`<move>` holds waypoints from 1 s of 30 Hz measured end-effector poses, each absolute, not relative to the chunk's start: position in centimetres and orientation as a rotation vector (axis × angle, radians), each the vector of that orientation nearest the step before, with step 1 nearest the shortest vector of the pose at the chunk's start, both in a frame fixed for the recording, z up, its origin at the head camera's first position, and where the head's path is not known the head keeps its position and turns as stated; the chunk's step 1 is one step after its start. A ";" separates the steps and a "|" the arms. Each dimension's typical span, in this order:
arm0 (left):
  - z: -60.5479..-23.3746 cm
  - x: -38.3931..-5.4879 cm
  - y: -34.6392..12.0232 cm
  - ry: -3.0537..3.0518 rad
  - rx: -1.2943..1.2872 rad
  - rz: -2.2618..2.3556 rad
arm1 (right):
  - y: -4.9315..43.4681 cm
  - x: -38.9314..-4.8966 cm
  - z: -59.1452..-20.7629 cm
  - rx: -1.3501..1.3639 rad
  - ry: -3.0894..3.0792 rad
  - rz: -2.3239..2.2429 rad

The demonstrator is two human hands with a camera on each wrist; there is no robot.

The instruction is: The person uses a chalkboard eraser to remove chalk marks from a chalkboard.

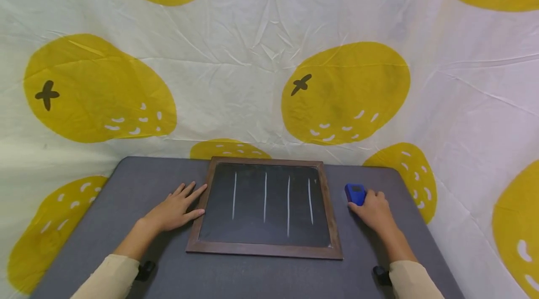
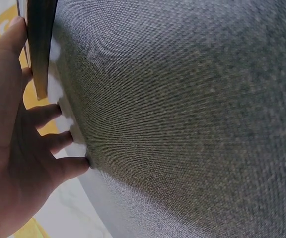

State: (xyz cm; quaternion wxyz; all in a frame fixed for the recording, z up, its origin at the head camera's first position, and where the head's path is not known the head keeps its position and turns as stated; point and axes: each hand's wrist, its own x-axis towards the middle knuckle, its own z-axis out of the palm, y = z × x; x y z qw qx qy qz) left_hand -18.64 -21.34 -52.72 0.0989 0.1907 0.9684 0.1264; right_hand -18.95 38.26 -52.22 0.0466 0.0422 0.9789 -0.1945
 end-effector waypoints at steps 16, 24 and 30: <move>-53.0 -18.3 -21.4 2.876 0.581 0.416 | 37.9 -18.7 -51.8 0.133 2.977 -0.625; -53.4 -18.4 -21.6 2.878 0.592 0.405 | 36.4 -18.5 -50.6 -0.033 3.025 -0.617; -53.4 -18.5 -21.6 2.877 0.584 0.384 | 35.0 -18.3 -49.5 -0.227 3.088 -0.564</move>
